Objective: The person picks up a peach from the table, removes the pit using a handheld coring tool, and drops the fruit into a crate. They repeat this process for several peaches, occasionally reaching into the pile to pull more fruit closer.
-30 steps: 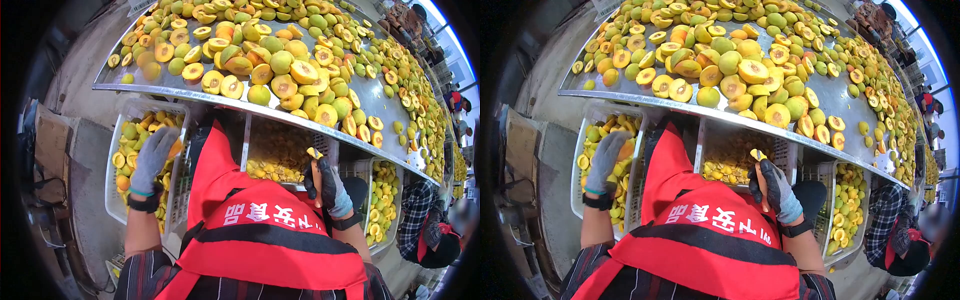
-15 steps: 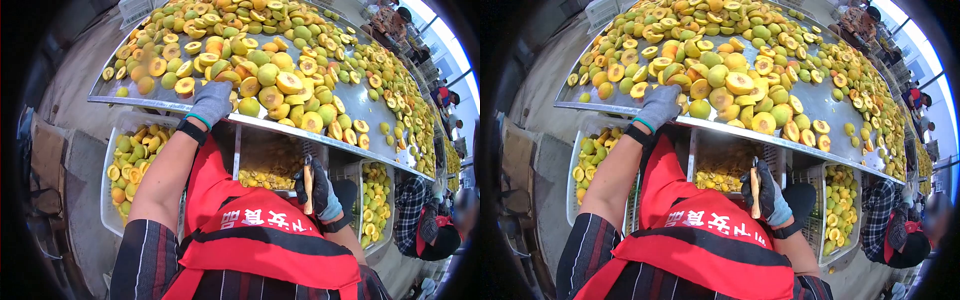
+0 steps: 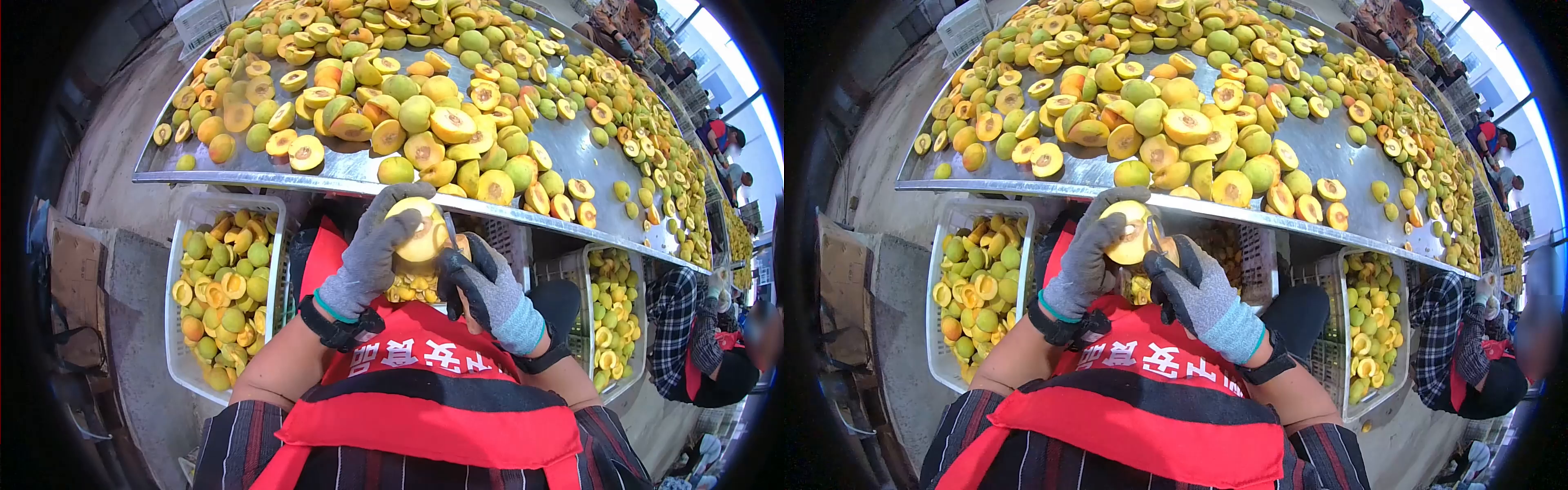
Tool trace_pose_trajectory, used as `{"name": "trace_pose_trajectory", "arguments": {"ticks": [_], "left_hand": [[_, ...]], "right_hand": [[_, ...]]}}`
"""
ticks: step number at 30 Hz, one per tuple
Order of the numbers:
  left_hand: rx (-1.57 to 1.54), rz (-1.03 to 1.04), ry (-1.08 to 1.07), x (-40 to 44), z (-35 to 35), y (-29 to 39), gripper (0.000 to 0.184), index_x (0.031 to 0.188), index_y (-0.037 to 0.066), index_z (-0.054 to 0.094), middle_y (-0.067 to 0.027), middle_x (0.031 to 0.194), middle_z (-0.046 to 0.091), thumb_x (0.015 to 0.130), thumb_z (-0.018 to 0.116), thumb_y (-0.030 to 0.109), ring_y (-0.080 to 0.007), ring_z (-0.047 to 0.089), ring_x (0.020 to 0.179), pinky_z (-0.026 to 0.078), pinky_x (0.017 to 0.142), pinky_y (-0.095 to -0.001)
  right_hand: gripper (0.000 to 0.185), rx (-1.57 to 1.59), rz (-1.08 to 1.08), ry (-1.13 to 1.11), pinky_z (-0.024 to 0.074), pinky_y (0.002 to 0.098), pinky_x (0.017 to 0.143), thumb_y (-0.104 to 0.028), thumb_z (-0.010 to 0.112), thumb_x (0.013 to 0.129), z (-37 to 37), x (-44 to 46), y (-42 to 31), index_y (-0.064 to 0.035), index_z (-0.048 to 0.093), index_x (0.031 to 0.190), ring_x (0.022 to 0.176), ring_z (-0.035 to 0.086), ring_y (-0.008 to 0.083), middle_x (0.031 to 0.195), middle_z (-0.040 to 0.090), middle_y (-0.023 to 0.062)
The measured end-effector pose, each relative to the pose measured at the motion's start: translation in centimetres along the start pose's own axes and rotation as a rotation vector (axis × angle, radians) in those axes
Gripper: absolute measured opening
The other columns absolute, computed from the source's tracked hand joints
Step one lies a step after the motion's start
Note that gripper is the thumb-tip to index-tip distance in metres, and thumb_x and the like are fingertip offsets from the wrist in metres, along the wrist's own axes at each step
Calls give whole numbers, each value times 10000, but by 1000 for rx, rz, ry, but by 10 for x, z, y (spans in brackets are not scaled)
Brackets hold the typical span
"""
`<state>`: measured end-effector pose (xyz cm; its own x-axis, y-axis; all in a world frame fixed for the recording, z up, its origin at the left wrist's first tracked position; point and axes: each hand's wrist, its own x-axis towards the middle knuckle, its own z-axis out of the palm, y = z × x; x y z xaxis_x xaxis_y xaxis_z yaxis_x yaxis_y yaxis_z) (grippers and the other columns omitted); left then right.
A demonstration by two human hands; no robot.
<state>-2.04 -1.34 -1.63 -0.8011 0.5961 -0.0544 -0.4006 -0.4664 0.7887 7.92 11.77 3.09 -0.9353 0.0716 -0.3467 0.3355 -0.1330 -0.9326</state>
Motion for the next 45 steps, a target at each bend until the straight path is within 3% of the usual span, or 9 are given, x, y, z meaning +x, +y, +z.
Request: {"name": "trace_pose_trajectory", "arguments": {"ticks": [4,11,23,29,31,35,37,41,45], "left_hand": [[-30,-43,-177,-7,-3,0,407,1205,4,412,-118,1048,553,818,508,86,-161,537,954,447,837,-290],[569,450,-225,-9,-10,-5,449,1228,-2,398,-132,1106,525,873,490,256,-196,516,1010,412,898,-326],[705,638,-59,-13,-7,-16,666,1179,-14,456,-149,1118,532,869,399,572,-205,548,962,455,829,-333],[560,583,-16,-14,0,-9,521,1063,-37,548,-148,1010,588,909,415,444,-231,581,904,465,793,-335],[549,504,-14,-16,2,-7,500,1055,-38,556,-141,1005,591,913,419,422,-212,578,896,466,788,-326],[458,447,-77,-11,-4,-6,393,1042,-41,573,-123,983,606,928,431,308,-162,568,882,463,779,-295],[539,388,-86,-13,7,9,361,1034,-43,576,-123,973,611,929,432,271,-159,568,883,460,783,-289],[597,420,0,-10,12,4,300,1016,-46,583,-116,946,620,930,435,201,-161,572,875,453,796,-285],[598,564,43,-11,12,-8,291,997,-41,596,-124,914,625,911,450,195,-168,582,850,459,782,-287]], "right_hand": [[250,-215,-217,4,397,230,396,-291,518,894,-3,-3,7,-43,483,900,443,471,98,613,507,44],[325,-140,89,20,392,226,395,-367,526,888,2,-7,1,-45,493,916,442,483,92,605,503,30],[361,10,85,-23,386,234,376,-403,480,904,15,-4,9,-41,486,910,441,473,91,617,504,32],[278,87,140,-113,354,231,379,-325,499,895,21,-3,11,-48,477,908,411,447,94,559,491,34],[270,-418,-264,44,356,234,369,-321,518,885,20,5,29,-55,477,906,388,436,99,534,482,28],[263,100,253,-202,381,253,388,-270,563,865,13,-1,3,-30,476,929,425,503,119,534,496,38],[258,82,228,-162,394,258,398,-238,579,849,17,-1,9,-19,475,937,446,529,131,560,511,49],[230,-664,-416,179,416,258,423,-213,568,843,22,9,36,-26,476,940,479,536,125,627,534,54],[224,-41,46,-66,415,246,440,-224,559,853,23,0,16,-32,481,939,485,512,98,626,529,31]]}}
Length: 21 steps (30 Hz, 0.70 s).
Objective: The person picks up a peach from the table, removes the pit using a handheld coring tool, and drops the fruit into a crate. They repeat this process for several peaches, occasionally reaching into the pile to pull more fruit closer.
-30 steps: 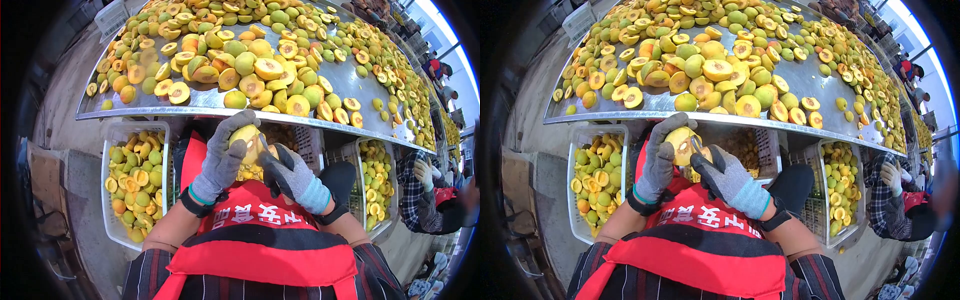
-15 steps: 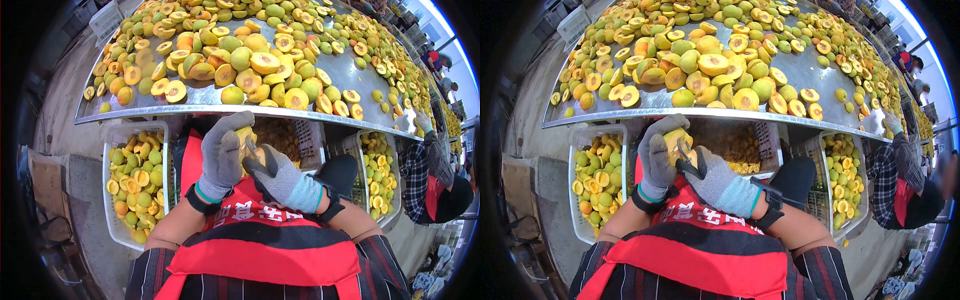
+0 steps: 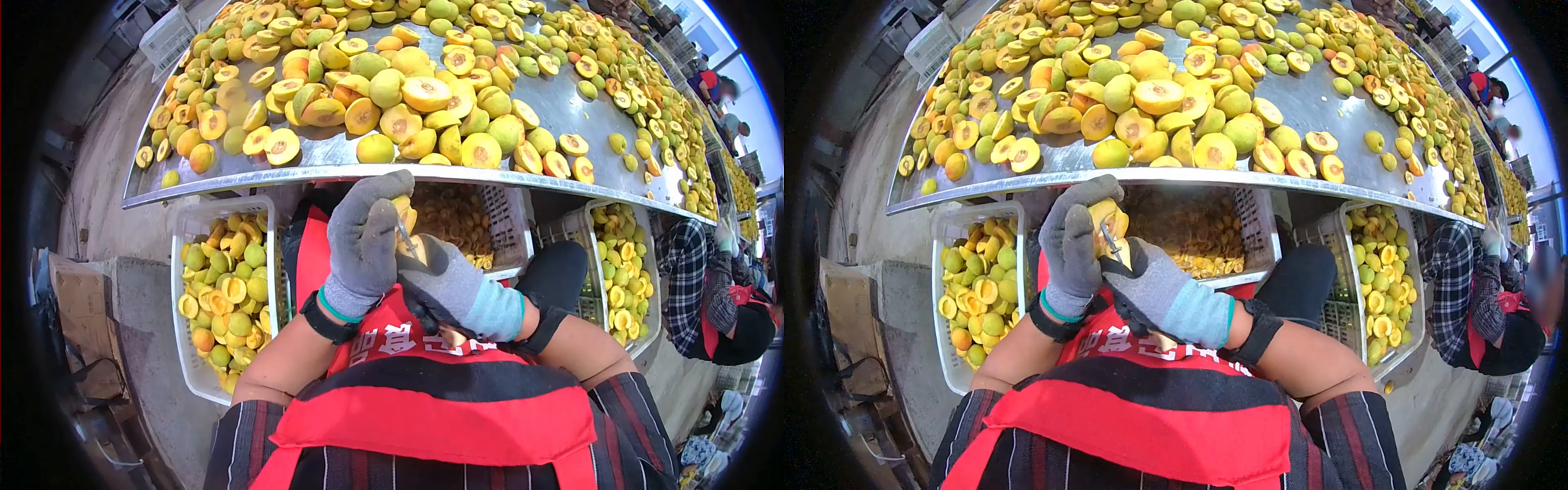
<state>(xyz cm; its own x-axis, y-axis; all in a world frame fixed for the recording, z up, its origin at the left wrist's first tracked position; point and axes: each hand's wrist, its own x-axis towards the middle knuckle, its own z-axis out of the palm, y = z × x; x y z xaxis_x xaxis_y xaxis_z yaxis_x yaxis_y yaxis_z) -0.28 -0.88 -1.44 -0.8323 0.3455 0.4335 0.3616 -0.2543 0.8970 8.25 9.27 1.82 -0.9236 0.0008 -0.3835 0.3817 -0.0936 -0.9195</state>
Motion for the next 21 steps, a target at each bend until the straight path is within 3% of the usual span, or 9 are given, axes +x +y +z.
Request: {"name": "trace_pose_trajectory", "arguments": {"ticks": [6,10,12,14,16,17,18,20,21], "left_hand": [[31,-70,-363,20,-16,-6,268,974,-31,610,-122,894,632,888,461,174,-179,601,790,472,723,-288],[17,-158,-284,16,-8,-3,260,970,-30,611,-126,857,637,882,464,167,-188,602,765,472,712,-289],[71,99,-235,19,-8,-4,257,961,-28,614,-120,839,638,887,468,170,-159,590,755,471,704,-283],[88,-63,-303,19,-12,3,259,960,-29,613,-116,857,639,892,468,174,-149,586,766,471,712,-283],[97,-225,-372,19,-12,1,262,959,-31,613,-111,874,640,898,467,178,-140,582,777,470,720,-282],[-30,-255,-346,17,-10,-6,263,955,-31,615,-108,878,641,903,460,174,-141,584,788,468,732,-277],[-155,-278,-319,17,-9,-12,264,952,-31,617,-105,882,641,908,452,170,-141,586,799,465,745,-272],[-115,-222,-301,20,-10,-13,272,948,-34,625,-102,885,645,912,440,162,-147,591,821,464,770,-273],[-121,-246,-386,24,-14,-11,279,949,-34,629,-102,889,647,913,437,167,-145,591,825,466,773,-276]], "right_hand": [[196,-62,122,-85,383,249,379,-227,531,865,-11,-2,-7,-44,472,904,407,485,115,551,500,19],[193,120,161,-143,401,272,381,-229,517,880,-13,-1,-8,-39,489,859,412,506,134,546,517,47],[199,120,84,-181,354,251,347,-237,520,863,-13,0,-9,-46,475,892,362,446,120,528,493,42],[195,61,113,-127,380,252,385,-232,520,863,-9,2,-2,-43,488,901,410,489,122,562,520,56],[206,-555,-458,162,406,252,439,-232,525,864,-8,13,23,-36,507,925,481,532,118,604,538,53],[223,-680,-522,140,422,252,482,-230,537,863,-11,14,23,-27,519,952,532,546,108,634,545,46],[223,-684,-520,139,422,252,482,-230,537,863,-13,12,19,-27,519,952,532,546,108,634,545,46],[223,-229,9,-70,422,254,476,-235,551,859,-9,2,-12,-29,525,942,517,536,105,626,537,38],[223,-230,13,-75,422,254,476,-235,551,859,-14,3,-12,-29,525,942,517,536,105,626,537,38]]}}
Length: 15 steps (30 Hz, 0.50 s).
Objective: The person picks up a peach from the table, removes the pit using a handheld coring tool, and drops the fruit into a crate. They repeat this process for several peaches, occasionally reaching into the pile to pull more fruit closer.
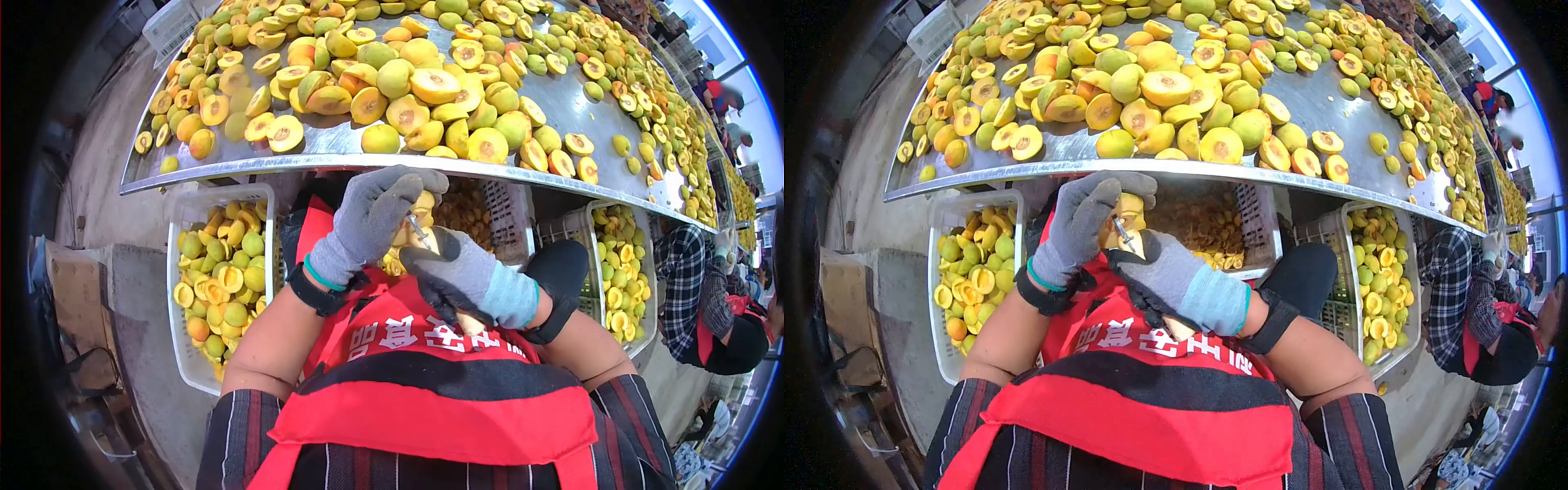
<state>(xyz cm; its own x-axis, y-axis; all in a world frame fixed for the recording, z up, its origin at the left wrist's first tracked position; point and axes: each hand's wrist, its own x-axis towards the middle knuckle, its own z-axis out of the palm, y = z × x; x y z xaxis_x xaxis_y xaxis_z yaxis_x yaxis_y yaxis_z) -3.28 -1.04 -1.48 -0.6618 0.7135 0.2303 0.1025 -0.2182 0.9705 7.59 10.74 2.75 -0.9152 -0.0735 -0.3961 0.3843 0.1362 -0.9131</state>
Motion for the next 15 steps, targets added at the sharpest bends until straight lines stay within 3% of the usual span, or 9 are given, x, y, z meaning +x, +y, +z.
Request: {"name": "trace_pose_trajectory", "arguments": {"ticks": [2,3,5,7,9,11,13,15], "left_hand": [[0,-29,-83,4,-5,3,286,950,-33,632,-102,893,650,915,435,171,-144,591,830,468,775,-279],[-1,-46,-112,5,-6,3,291,954,-33,632,-103,901,651,915,435,177,-148,594,835,470,777,-282],[-1,-61,-143,6,-6,2,295,959,-33,632,-104,909,653,915,435,183,-153,596,839,472,780,-286],[96,-55,-131,6,-5,-2,289,960,-29,632,-103,921,653,912,443,183,-157,598,849,471,785,-286],[64,-39,-117,4,-4,-2,289,960,-29,631,-105,924,652,911,443,185,-156,598,852,470,786,-287],[34,-26,-99,3,-3,-3,288,961,-30,629,-108,926,650,910,444,186,-155,597,854,470,787,-288],[2,46,-90,7,-3,-4,287,973,-28,622,-107,927,644,910,453,195,-157,592,862,467,794,-289],[-7,16,-110,9,-4,0,298,991,-33,612,-102,919,638,915,452,207,-164,589,866,461,807,-292]], "right_hand": [[225,286,166,-315,424,253,478,-244,560,857,-13,0,3,-33,519,924,517,535,104,628,539,33],[225,285,168,-317,424,253,478,-244,560,857,-8,1,5,-33,519,924,517,535,104,628,539,33],[220,-32,-9,27,420,249,459,-247,552,863,7,4,8,-35,513,906,495,529,105,609,528,27],[200,-83,98,24,417,248,441,-231,538,869,4,7,5,-35,510,899,473,515,104,593,512,18],[167,76,102,-157,400,245,417,-208,510,881,-1,6,9,-41,512,891,438,489,101,574,494,14],[144,437,174,-268,372,231,401,-191,482,894,-7,0,9,-52,508,865,419,465,93,556,474,10],[215,546,73,-280,344,233,343,-243,502,903,-8,0,17,-43,524,829,414,476,83,562,494,18],[206,943,225,-361,299,201,336,-252,509,907,-9,-1,9,-48,521,880,390,414,70,549,443,-7]]}}
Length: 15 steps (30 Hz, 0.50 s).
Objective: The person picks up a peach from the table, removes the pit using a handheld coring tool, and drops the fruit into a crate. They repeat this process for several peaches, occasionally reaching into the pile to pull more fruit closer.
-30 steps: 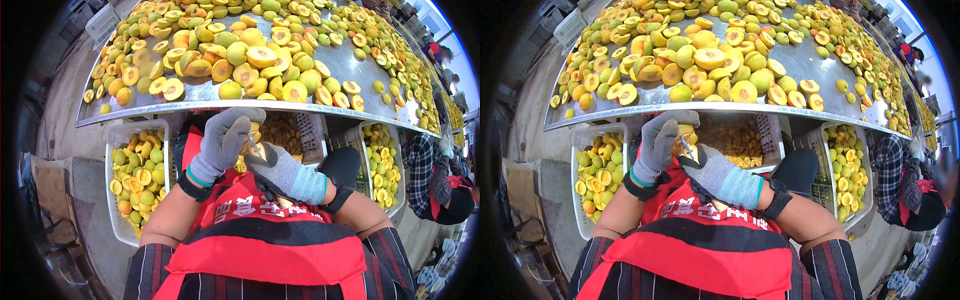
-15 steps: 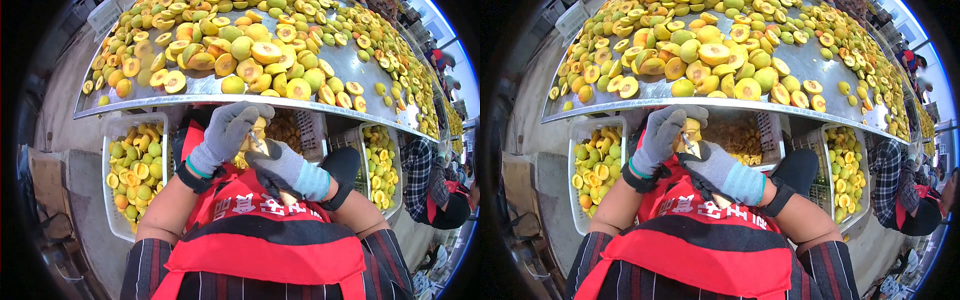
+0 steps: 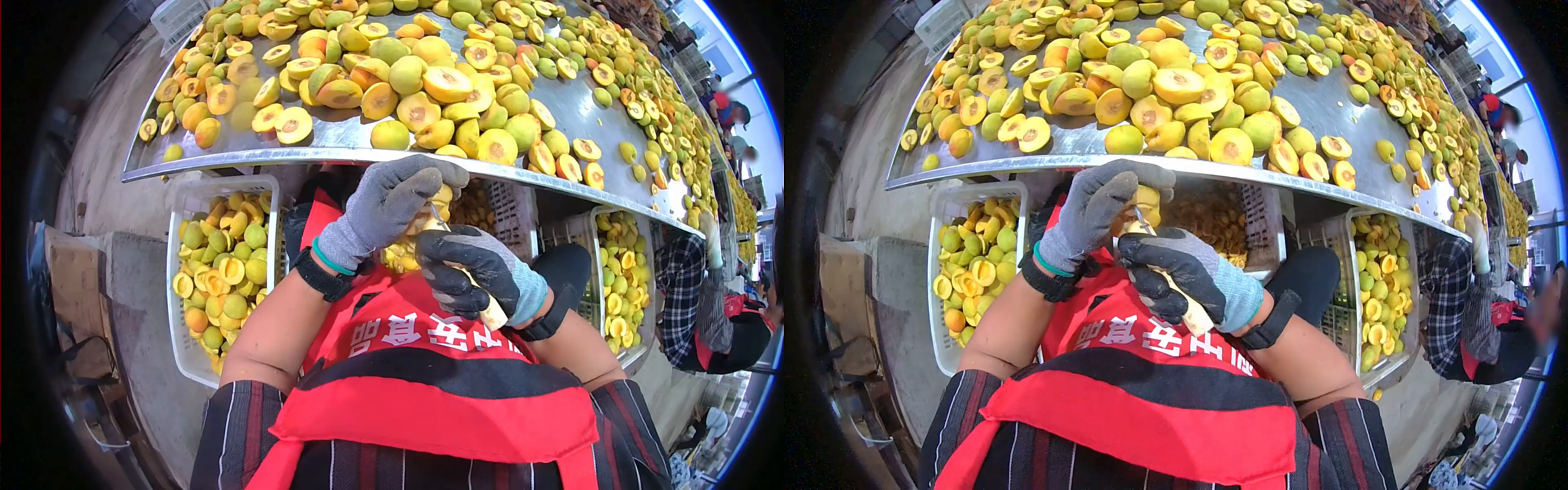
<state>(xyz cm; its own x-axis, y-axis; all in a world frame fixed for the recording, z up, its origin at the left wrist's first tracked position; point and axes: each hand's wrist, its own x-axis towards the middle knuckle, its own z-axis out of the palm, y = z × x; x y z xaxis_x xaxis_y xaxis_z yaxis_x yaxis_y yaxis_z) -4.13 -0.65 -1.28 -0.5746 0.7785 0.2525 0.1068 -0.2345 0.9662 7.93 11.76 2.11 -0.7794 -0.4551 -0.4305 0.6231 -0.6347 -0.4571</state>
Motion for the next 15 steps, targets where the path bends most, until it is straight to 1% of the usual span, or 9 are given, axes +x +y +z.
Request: {"name": "trace_pose_trajectory", "arguments": {"ticks": [1,2,4,6,8,9,12,14,15], "left_hand": [[-102,-20,-7,-1,0,-2,302,994,-35,608,-100,923,634,917,449,211,-166,585,873,456,816,-294],[-207,-44,-17,-2,0,-3,307,998,-36,603,-97,927,629,920,446,215,-167,581,880,451,825,-295],[-226,-43,8,-4,4,-1,311,998,-38,599,-95,935,623,922,441,218,-164,576,886,447,828,-296],[-249,-34,35,-3,5,-2,315,997,-40,594,-93,943,618,924,436,222,-162,571,893,443,832,-296],[-244,-13,10,-3,4,-5,295,1021,-24,580,-80,955,601,923,442,219,-136,553,891,441,817,-276],[-243,-13,11,-5,5,-3,295,1021,-24,580,-80,955,601,923,442,219,-136,553,891,441,817,-276],[-196,-119,74,-9,11,2,276,1044,-6,568,-64,950,590,924,444,209,-109,537,868,443,787,-256],[-140,-153,44,-13,9,-4,264,1056,7,564,-55,939,585,924,439,199,-93,527,848,444,762,-242],[-105,-108,40,-13,9,-9,270,1051,5,567,-52,933,586,923,440,205,-96,528,840,449,749,-246]], "right_hand": [[194,50,5,10,268,190,331,-243,505,910,3,-2,1,-50,514,925,374,358,59,526,392,-26],[194,51,6,9,268,190,331,-243,505,910,3,-1,1,-50,514,925,374,358,59,526,392,-26],[187,230,20,-120,268,185,331,-231,495,915,-2,-2,2,-47,512,944,366,339,51,523,385,-29],[197,280,23,-114,262,183,326,-241,481,920,-1,-2,6,-48,508,946,354,319,49,518,378,-32],[219,327,20,-100,257,180,325,-261,467,927,-1,-2,7,-49,502,970,345,304,49,518,372,-35],[219,326,21,-101,257,180,325,-261,467,927,-2,-1,7,-49,502,970,345,304,49,518,372,-35],[228,362,30,-119,286,205,323,-269,460,924,-3,1,8,-53,527,898,348,352,66,511,411,-19],[231,-253,-75,188,322,243,328,-248,470,906,2,6,12,-55,546,803,358,420,99,511,469,14],[139,-564,-129,332,345,222,378,-189,497,866,6,10,13,-55,511,831,386,425,94,544,463,15]]}}
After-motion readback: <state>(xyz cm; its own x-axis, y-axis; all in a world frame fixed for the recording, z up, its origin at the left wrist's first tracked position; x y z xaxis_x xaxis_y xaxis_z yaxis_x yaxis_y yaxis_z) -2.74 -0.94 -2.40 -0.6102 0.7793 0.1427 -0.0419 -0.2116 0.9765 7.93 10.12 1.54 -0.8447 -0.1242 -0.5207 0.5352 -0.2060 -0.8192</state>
